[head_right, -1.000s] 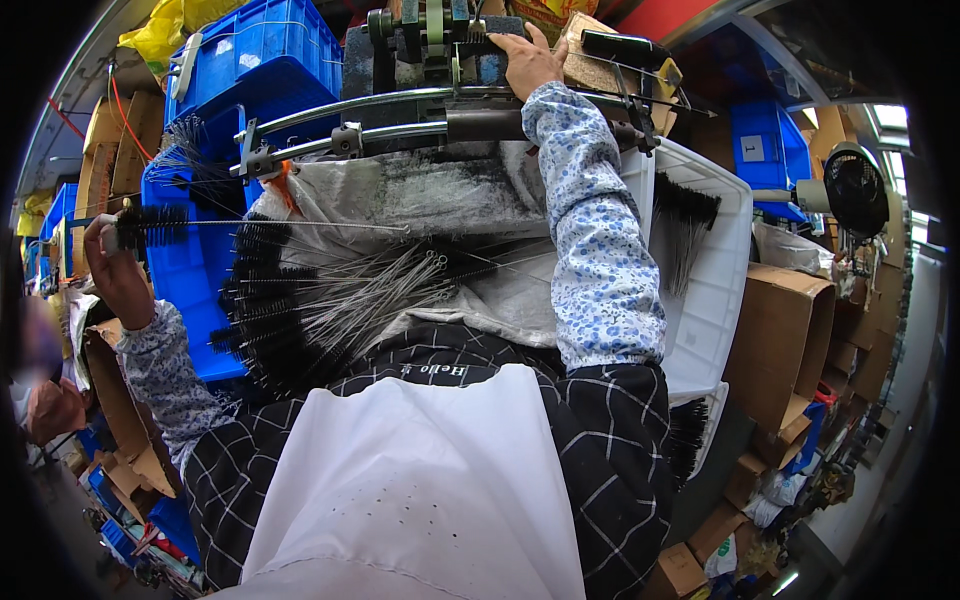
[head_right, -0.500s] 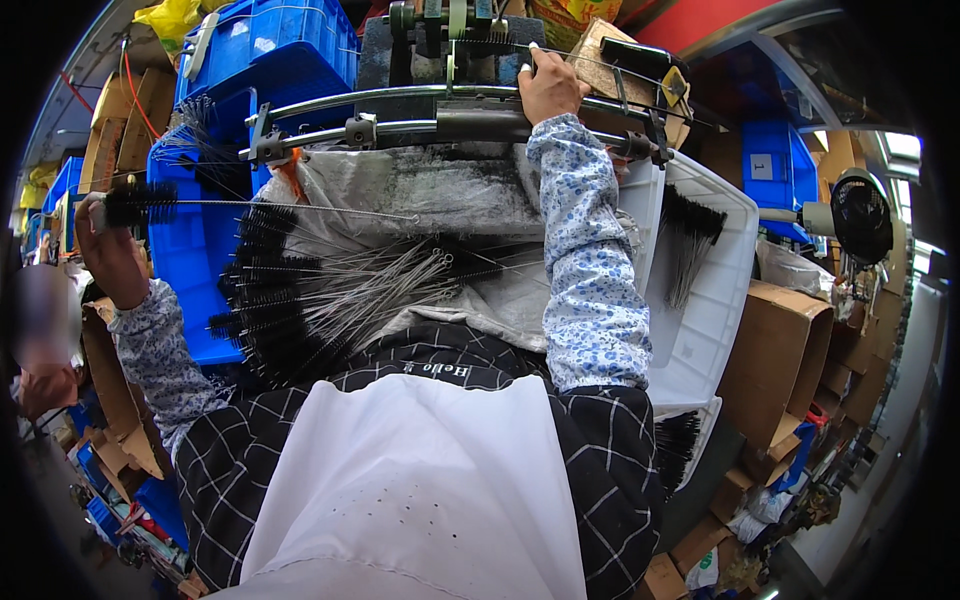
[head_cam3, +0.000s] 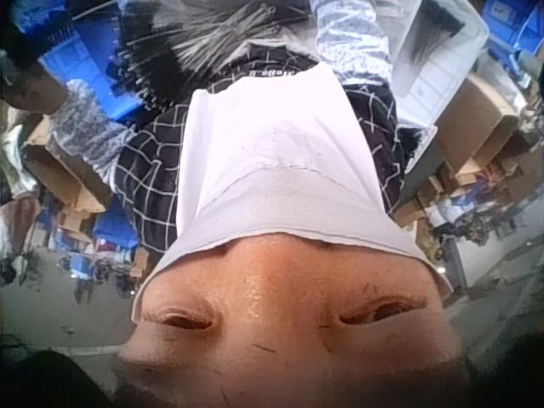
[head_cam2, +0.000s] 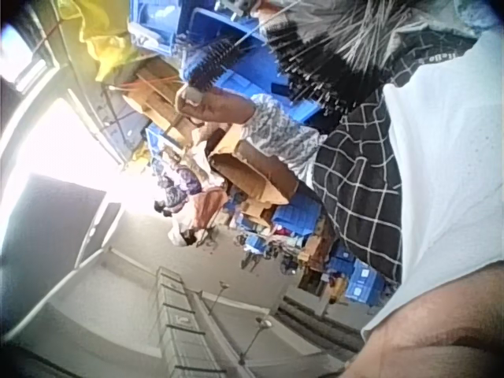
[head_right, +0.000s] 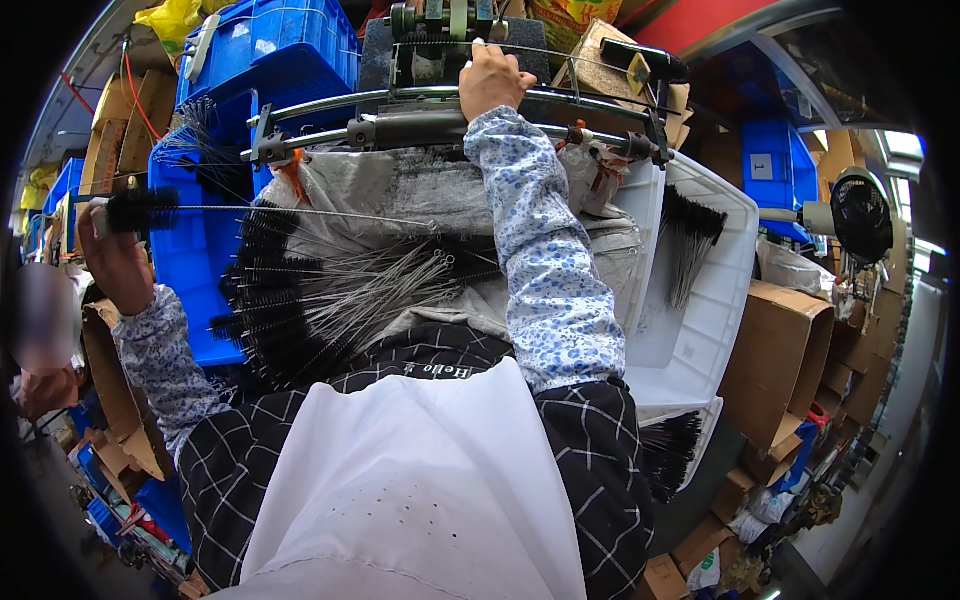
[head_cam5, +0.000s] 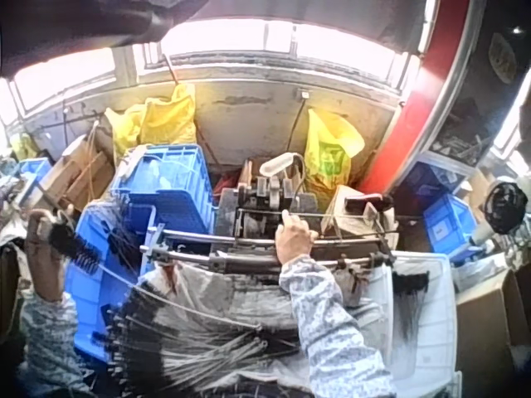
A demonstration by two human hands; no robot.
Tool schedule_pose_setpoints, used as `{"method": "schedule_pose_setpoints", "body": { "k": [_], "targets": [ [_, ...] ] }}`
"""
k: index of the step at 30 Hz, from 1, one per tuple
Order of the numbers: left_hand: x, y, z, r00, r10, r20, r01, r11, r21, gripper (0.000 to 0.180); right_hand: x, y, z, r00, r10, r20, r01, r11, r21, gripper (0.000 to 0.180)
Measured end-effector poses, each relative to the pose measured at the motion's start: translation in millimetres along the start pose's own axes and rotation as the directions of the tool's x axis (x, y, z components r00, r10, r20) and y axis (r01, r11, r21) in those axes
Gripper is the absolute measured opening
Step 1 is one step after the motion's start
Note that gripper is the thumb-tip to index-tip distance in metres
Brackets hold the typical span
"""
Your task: Operating a machine to assemble and organize industrial brushes.
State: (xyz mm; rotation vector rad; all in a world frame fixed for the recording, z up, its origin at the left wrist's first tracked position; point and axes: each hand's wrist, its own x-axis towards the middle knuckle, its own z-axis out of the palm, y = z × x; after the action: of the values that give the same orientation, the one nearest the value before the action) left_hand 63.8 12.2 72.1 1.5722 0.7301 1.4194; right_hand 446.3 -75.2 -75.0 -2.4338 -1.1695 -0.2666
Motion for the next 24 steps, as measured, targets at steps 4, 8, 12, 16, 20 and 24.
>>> {"method": "schedule_pose_setpoints", "body": {
  "k": [4,8,12,16,20,24],
  "targets": [
    [-2.5,-14.8,0.7,0.999,0.013,0.029,-0.018,0.984,0.177,0.019,-1.1,13.4,-4.5,1.0,0.002,0.009,-0.002,0.999,-0.032,0.03],
    [-7.1,-9.7,-0.8,0.997,-0.067,0.03,0.065,0.997,0.045,0.018,7.3,57.2,-11.5,0.999,0.023,0.042,-0.022,1.0,-0.011,0.034],
    [-11.5,-10.8,3.9,0.99,-0.136,0.036,0.132,0.988,0.08,0.017,28.9,100.6,-19.1,0.964,0.024,0.266,-0.08,0.976,0.2,0.036],
    [-10.0,-25.1,56.7,0.949,-0.178,0.261,0.194,0.98,-0.036,0.016,59.3,132.1,-27.1,0.987,0.125,0.105,-0.112,0.987,-0.114,0.037],
    [-8.0,-34.4,79.5,0.781,-0.256,0.57,0.376,0.921,-0.101,0.015,60.1,126.7,-48.6,0.918,0.092,0.386,0.135,0.842,-0.522,0.034],
    [-15.8,-36.1,86.0,0.7,-0.283,0.656,0.434,0.898,-0.076,0.014,37.7,156.2,-104.0,0.906,-0.213,0.365,0.227,0.974,0.004,0.023]
  ]
}}
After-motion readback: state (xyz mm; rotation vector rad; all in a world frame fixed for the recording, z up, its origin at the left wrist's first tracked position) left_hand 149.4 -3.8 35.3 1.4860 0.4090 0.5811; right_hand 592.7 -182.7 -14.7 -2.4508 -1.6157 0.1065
